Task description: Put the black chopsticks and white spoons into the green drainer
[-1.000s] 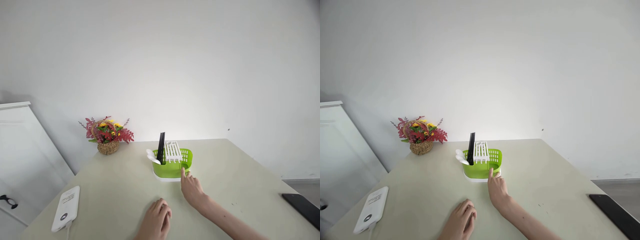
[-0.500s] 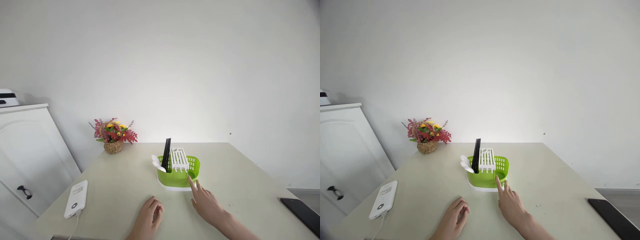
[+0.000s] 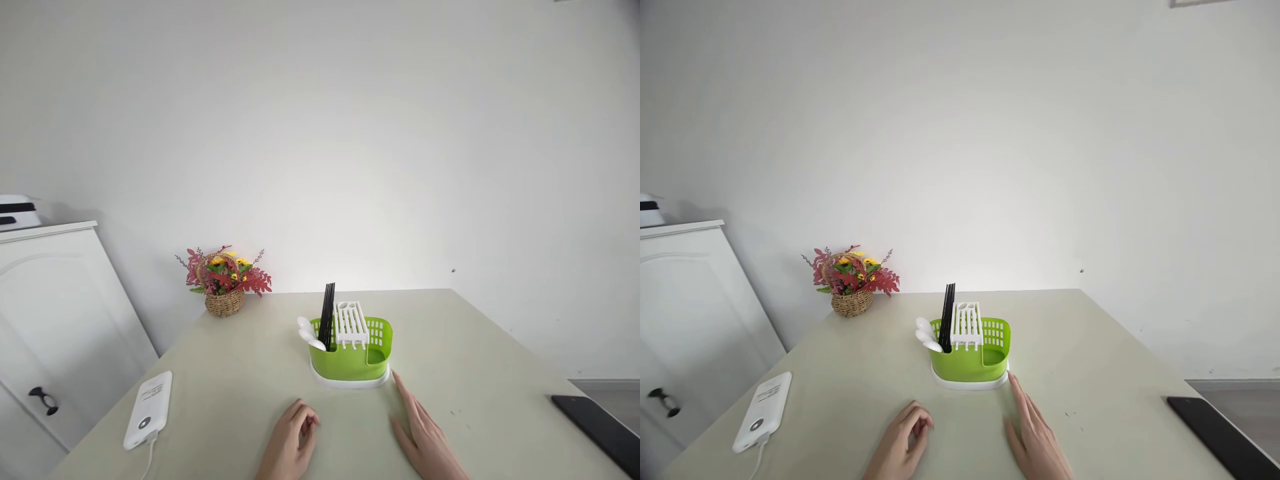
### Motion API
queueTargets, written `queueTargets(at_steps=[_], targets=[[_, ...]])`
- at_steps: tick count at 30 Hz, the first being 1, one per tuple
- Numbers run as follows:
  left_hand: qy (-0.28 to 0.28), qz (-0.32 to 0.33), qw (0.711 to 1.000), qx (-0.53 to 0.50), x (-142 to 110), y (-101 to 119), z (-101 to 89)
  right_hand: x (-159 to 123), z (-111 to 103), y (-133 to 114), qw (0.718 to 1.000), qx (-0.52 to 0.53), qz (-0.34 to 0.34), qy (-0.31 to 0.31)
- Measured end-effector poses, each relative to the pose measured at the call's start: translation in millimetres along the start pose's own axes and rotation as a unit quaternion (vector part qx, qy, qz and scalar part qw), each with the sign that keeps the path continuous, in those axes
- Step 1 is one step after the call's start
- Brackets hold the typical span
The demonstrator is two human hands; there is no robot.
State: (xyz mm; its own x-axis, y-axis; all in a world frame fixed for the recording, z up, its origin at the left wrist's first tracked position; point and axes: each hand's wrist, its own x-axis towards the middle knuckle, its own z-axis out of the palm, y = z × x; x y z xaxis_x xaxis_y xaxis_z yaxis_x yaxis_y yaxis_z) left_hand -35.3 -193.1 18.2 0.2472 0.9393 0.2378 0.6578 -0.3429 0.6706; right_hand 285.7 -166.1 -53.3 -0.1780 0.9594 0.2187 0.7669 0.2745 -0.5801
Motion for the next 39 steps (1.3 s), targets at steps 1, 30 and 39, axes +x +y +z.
queueTargets(at_steps=[1, 30, 39], targets=[[0.004, -0.003, 1.000, -0.001, -0.1, 0.1, -0.1, -1.6, 2.8, 0.3, 1.000, -0.002, 0.013, 0.002], [0.356, -0.112, 0.920, -0.123, 65.6, 34.8, -27.1, -2.6, 3.9, 6.4, 0.996, 0.045, 0.068, 0.029], [0.310, -0.001, 0.944, -0.116, 180.3, 106.4, -56.6, -2.7, 1.3, 3.5, 0.996, 0.055, 0.064, 0.032]])
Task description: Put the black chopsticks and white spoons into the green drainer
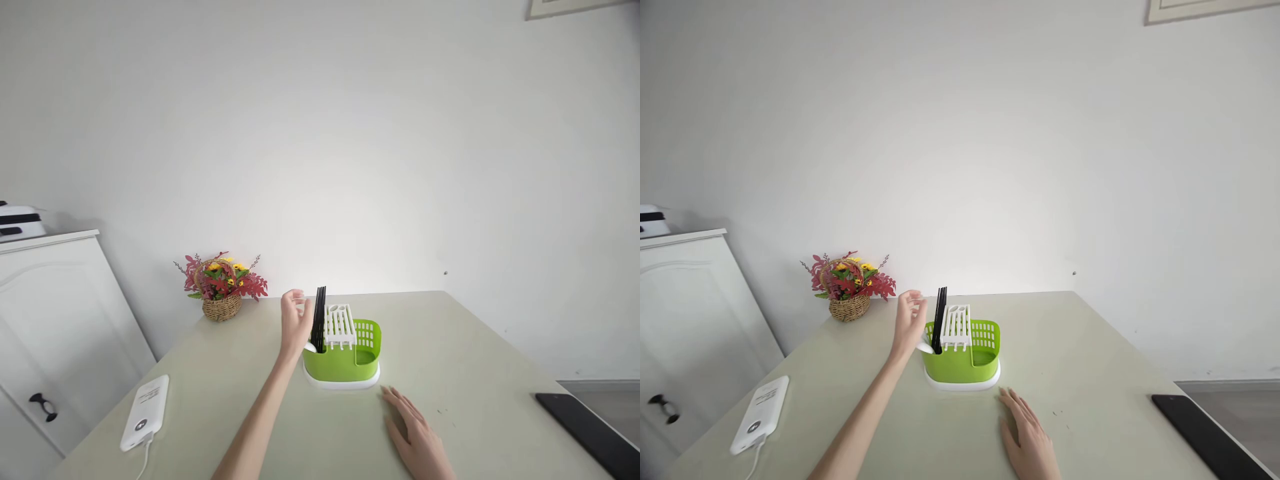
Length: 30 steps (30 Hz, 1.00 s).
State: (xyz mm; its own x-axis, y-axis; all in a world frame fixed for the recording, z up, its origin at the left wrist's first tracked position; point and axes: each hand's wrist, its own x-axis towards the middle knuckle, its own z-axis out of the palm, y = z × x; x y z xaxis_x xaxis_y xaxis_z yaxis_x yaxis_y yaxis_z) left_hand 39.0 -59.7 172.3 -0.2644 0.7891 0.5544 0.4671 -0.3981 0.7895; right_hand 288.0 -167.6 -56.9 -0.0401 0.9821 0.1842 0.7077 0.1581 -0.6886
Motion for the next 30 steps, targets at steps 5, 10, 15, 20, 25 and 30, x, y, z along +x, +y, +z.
queueTargets(at_steps=[5, 10, 15, 20, 25, 30], targets=[[-0.069, -0.032, 0.996, 0.051, 29.2, 1.2, 27.8, 0.3, -4.7, -1.7, 1.000, 0.004, 0.004, -0.021], [-0.139, -0.093, 0.981, 0.102, 46.1, -8.0, 37.5, -0.1, -7.5, -5.1, 1.000, 0.007, 0.001, -0.022], [-0.191, -0.132, 0.956, 0.181, 58.8, -15.8, 43.1, -0.2, -9.6, -7.8, 1.000, 0.016, -0.002, -0.022], [-0.219, -0.125, 0.940, 0.228, 60.6, -22.6, 47.4, -0.1, -11.8, -9.5, 0.999, 0.026, -0.021, -0.019], [-0.219, -0.104, 0.940, 0.241, 55.4, -27.9, 51.8, -1.5, -12.6, -11.8, 0.999, 0.038, -0.014, -0.007], [-0.207, -0.083, 0.953, 0.204, 53.8, -33.8, 55.5, -2.2, -12.8, -14.3, 0.999, 0.041, -0.007, 0.001]])
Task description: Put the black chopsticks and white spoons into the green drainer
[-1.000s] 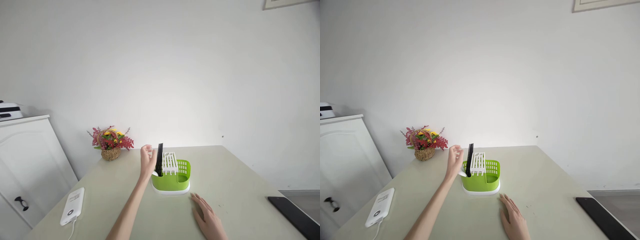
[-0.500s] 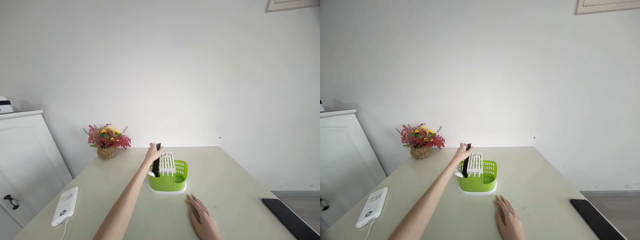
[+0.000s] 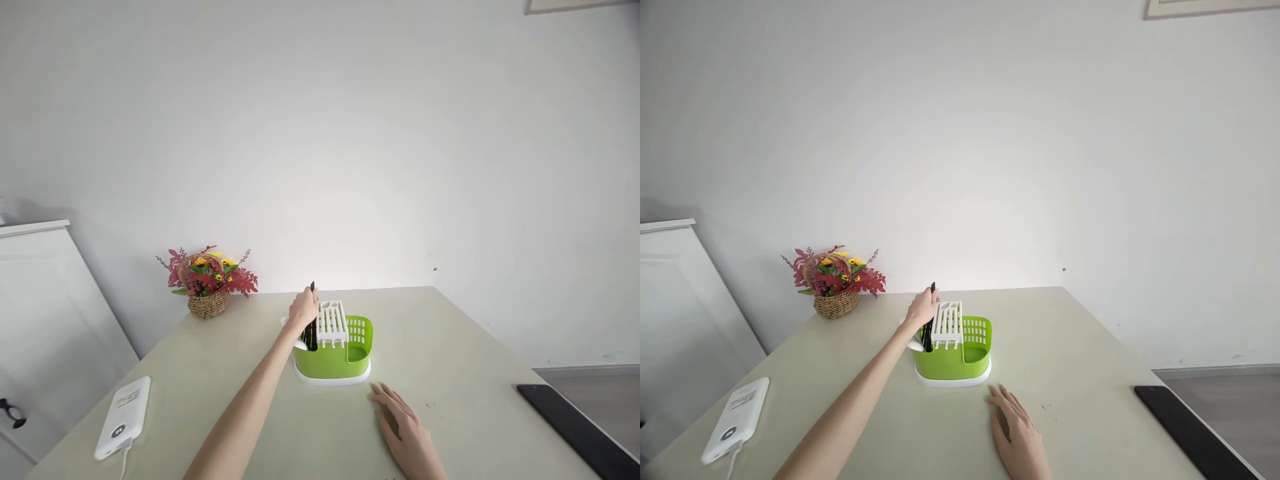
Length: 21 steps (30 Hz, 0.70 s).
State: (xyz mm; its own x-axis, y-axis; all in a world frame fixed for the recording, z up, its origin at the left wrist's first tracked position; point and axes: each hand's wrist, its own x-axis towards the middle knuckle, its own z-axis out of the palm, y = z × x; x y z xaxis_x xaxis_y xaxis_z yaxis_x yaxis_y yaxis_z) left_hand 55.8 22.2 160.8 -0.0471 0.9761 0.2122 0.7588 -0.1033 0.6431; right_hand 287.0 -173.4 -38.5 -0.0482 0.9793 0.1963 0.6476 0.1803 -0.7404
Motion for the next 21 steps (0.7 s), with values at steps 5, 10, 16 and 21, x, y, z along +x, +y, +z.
queueTargets(at_steps=[5, 10, 16, 21], targets=[[0.022, 0.043, 0.992, -0.117, 1.4, -1.9, -3.8, -0.9, 0.4, -1.2, 1.000, 0.010, -0.001, 0.024], [0.083, 0.087, 0.964, -0.239, -5.9, 11.3, -32.0, -2.1, 2.4, 2.7, 1.000, -0.004, -0.003, 0.028], [0.296, 0.196, 0.826, -0.437, -22.8, 39.1, -102.4, -2.7, 7.0, 13.5, 0.999, -0.023, -0.006, 0.022], [0.355, 0.178, 0.805, -0.440, -40.8, 14.3, -157.1, -4.5, 9.0, 17.4, 0.999, -0.031, -0.016, 0.020]])
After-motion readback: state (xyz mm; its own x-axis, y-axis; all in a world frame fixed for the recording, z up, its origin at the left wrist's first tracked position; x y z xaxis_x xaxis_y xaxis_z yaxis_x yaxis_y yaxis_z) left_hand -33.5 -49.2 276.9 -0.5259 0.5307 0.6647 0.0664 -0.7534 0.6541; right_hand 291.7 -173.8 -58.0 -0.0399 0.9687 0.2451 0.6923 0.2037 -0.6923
